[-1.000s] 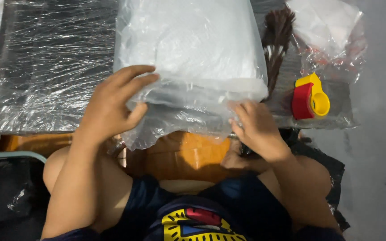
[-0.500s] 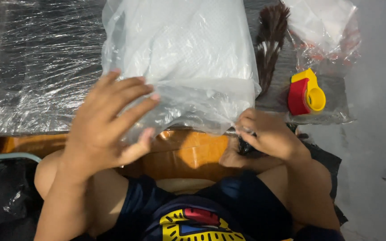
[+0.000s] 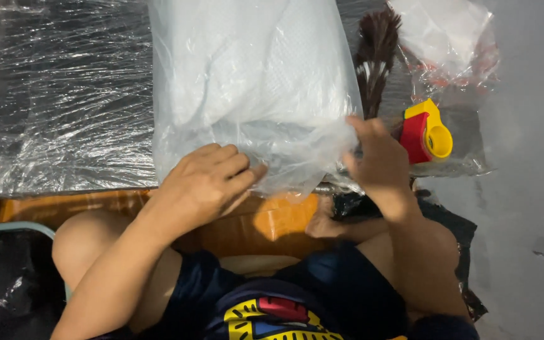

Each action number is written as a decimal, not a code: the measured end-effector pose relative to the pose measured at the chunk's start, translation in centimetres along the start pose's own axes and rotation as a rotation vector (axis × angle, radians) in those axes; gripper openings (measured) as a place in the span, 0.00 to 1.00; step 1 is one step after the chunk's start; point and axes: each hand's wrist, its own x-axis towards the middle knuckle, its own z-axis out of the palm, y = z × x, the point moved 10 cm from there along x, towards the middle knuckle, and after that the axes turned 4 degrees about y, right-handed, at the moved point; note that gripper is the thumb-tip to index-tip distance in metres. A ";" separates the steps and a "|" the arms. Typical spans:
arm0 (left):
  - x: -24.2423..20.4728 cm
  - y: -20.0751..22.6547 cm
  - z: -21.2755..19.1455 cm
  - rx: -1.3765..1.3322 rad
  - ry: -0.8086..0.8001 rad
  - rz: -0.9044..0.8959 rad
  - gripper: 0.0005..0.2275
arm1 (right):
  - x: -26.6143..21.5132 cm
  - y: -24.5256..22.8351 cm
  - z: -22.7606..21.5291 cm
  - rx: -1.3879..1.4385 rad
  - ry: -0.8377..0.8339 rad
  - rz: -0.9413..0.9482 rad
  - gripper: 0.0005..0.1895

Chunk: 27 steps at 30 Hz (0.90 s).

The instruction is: A person is vacuum sealing a pillow by placing it in a plastic bag and using a vacuum hose to remove the air while manually compressing it.

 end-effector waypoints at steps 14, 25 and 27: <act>-1.1 -1.2 -4.1 0.007 0.248 -0.048 0.03 | -3.0 -0.5 -9.4 0.513 0.307 -0.006 0.11; -1.7 -2.1 -5.0 -0.081 0.371 -0.067 0.04 | -4.3 7.6 -1.0 -0.066 -0.519 0.308 0.36; -1.8 -1.8 -5.0 -0.082 0.374 -0.062 0.04 | -5.0 6.9 -2.0 -0.068 -0.514 0.281 0.38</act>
